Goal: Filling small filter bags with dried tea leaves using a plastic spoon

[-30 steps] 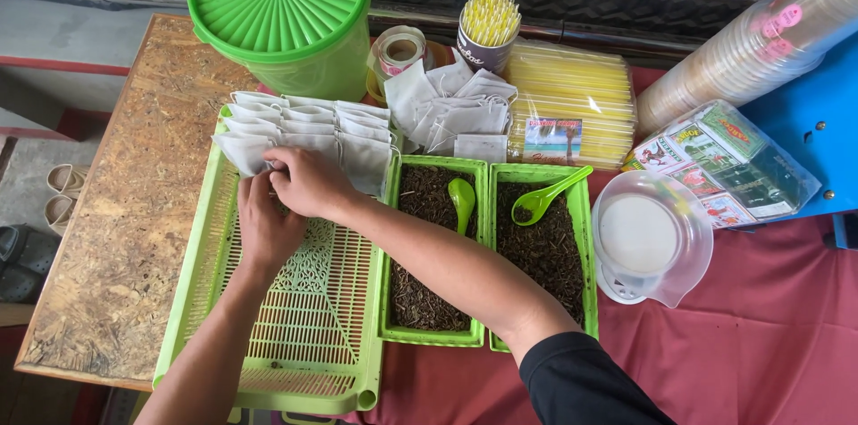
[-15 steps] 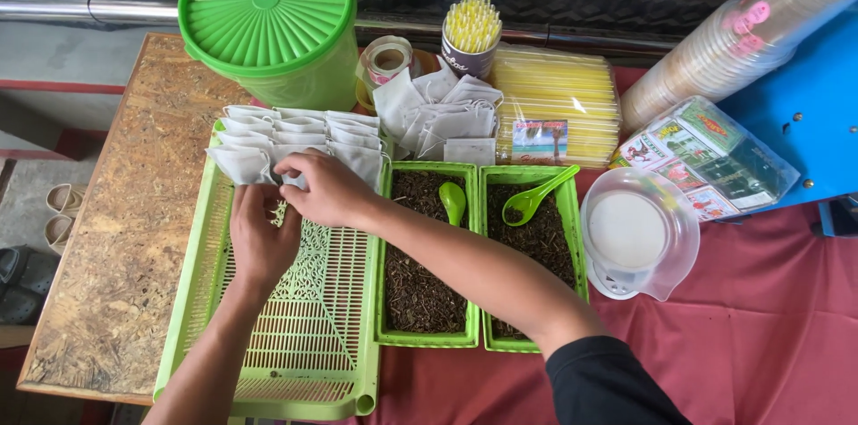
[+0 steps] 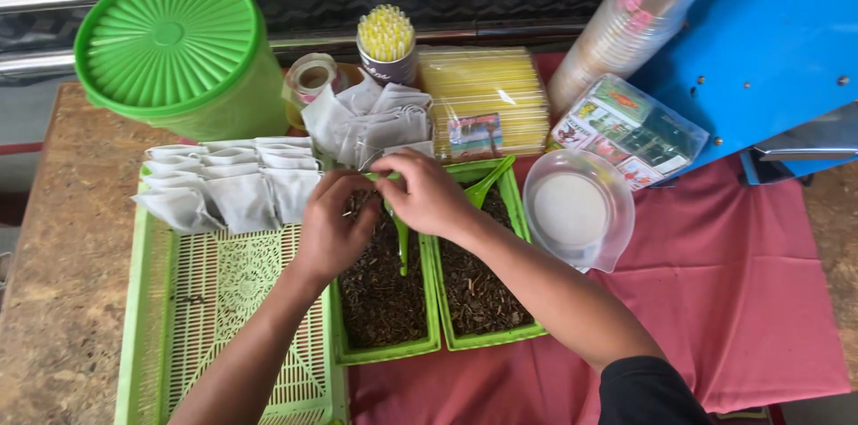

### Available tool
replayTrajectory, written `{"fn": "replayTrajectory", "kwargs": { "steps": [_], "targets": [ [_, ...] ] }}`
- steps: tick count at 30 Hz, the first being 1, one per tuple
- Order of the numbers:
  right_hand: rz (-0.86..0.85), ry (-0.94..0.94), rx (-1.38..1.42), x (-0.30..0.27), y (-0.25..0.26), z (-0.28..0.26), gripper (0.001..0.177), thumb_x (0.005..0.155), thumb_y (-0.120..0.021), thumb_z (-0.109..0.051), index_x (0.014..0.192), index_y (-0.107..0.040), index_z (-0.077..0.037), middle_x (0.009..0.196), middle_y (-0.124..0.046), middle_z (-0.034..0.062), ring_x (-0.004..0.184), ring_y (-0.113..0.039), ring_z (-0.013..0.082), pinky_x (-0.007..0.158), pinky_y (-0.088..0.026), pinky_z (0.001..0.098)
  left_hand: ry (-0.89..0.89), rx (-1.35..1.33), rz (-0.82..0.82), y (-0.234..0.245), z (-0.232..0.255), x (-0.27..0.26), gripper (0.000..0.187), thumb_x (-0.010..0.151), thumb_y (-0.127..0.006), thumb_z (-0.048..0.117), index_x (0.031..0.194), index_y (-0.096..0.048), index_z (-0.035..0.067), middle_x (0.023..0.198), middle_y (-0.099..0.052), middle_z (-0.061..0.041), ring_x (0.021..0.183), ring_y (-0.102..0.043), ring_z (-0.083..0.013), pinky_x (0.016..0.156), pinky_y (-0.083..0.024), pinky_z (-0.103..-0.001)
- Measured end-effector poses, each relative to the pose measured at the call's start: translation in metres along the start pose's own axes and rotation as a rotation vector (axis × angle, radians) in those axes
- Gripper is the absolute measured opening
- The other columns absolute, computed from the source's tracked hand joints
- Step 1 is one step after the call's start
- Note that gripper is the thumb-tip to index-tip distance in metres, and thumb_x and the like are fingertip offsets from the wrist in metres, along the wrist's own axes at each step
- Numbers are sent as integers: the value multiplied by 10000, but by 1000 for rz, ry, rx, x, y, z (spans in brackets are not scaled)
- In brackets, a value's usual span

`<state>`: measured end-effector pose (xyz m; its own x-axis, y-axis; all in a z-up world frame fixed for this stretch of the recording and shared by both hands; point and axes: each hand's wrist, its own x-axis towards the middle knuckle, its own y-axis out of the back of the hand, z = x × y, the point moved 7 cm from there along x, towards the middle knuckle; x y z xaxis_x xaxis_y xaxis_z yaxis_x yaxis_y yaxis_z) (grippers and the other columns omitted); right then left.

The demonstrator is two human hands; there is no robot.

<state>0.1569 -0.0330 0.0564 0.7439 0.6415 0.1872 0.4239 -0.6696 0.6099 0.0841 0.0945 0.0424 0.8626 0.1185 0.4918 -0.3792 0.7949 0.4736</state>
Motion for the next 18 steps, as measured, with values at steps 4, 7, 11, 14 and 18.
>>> {"fn": "replayTrajectory", "kwargs": {
  "steps": [4, 7, 11, 14, 18],
  "targets": [
    [31, -99, -108, -8, 25, 42, 267, 940, -613, -66, 1179, -721, -15, 1043, -713, 166, 968, -727, 323, 819, -614, 367, 115, 67, -74, -37, -6, 11, 206, 843, -727, 148, 1040, -739, 90, 1101, -677, -150, 919, -695, -434, 763, -567, -519],
    [72, -161, -190, -6, 36, 60, 263, 916, -664, -114, 1167, -716, -54, 1032, -710, 166, 1008, -711, 394, 868, -584, 514, 89, 128, -48, -52, -14, 15, 227, 817, -748, 160, 1039, -754, 113, 1243, -647, -151, 913, -717, -393, 771, -587, -484],
    [11, -300, -322, 1, 33, 73, 312, 958, -654, -211, 1248, -699, -105, 1088, -678, 126, 1033, -718, 338, 909, -580, 506, 93, 221, -107, -71, -30, 12, 311, 791, -762, 183, 1081, -744, 73, 1261, -617, -200, 1079, -670, -457, 906, -550, -505],
    [-17, -350, -363, 7, 32, 75, 385, 951, -679, -268, 1296, -670, -96, 1130, -648, 147, 1045, -712, 368, 910, -573, 548, 64, 269, -120, -75, -24, 15, 334, 783, -762, 183, 1088, -743, 47, 1257, -619, -222, 1134, -651, -459, 964, -522, -498],
    [-18, -328, -395, 9, 35, 68, 385, 938, -698, -225, 1278, -663, -48, 1097, -597, 167, 957, -733, 380, 821, -603, 524, 71, 304, -135, -79, -28, 14, 352, 759, -776, 227, 1081, -751, 89, 1270, -618, -180, 1150, -653, -420, 977, -513, -478]
  ]
}}
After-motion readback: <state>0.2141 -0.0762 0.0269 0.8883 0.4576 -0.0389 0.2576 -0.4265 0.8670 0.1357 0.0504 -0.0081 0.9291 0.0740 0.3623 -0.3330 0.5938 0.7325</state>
